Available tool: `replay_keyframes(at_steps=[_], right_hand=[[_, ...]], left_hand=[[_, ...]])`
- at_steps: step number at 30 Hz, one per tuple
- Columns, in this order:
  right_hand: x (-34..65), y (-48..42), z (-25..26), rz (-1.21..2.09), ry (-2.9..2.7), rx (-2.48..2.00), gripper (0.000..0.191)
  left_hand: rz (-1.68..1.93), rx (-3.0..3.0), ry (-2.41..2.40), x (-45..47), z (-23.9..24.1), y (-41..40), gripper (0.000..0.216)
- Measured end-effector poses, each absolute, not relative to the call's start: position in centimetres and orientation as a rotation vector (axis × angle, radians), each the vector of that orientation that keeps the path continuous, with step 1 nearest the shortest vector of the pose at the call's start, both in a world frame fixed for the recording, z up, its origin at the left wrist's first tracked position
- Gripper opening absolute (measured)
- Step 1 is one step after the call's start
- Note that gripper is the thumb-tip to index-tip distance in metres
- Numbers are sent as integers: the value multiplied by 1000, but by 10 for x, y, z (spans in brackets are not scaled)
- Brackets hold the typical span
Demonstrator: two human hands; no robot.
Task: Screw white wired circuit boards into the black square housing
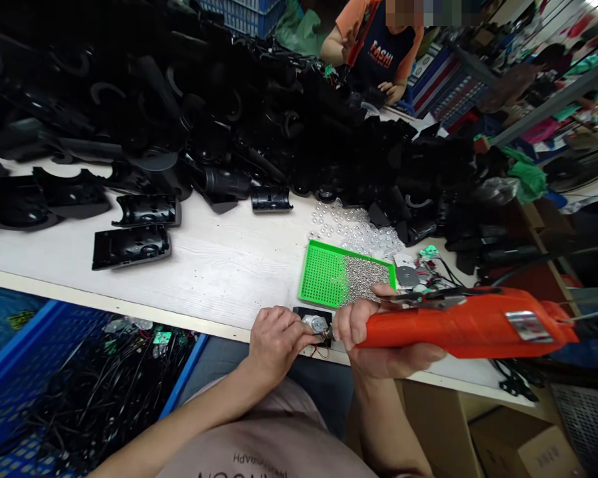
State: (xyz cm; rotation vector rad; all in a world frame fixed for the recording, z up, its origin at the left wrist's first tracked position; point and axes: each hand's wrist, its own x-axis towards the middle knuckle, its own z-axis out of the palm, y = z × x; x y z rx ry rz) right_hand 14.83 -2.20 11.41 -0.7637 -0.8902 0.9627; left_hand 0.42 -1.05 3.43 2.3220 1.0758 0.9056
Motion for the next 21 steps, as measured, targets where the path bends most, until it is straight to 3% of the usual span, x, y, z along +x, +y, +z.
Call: replay_keyframes(at_steps=[4,8,21], right_hand=[[149,-29,113,939,-923,-792,63],[160,-36,116,854,-885,-801,64],[170,-30,76,859,-841,-823,59]], left_hand=[[877,2344,1009,1,33,-11,19],[813,2256,1004,-3,28,-8,46],[569,2286,1010,8,10,-9,46]])
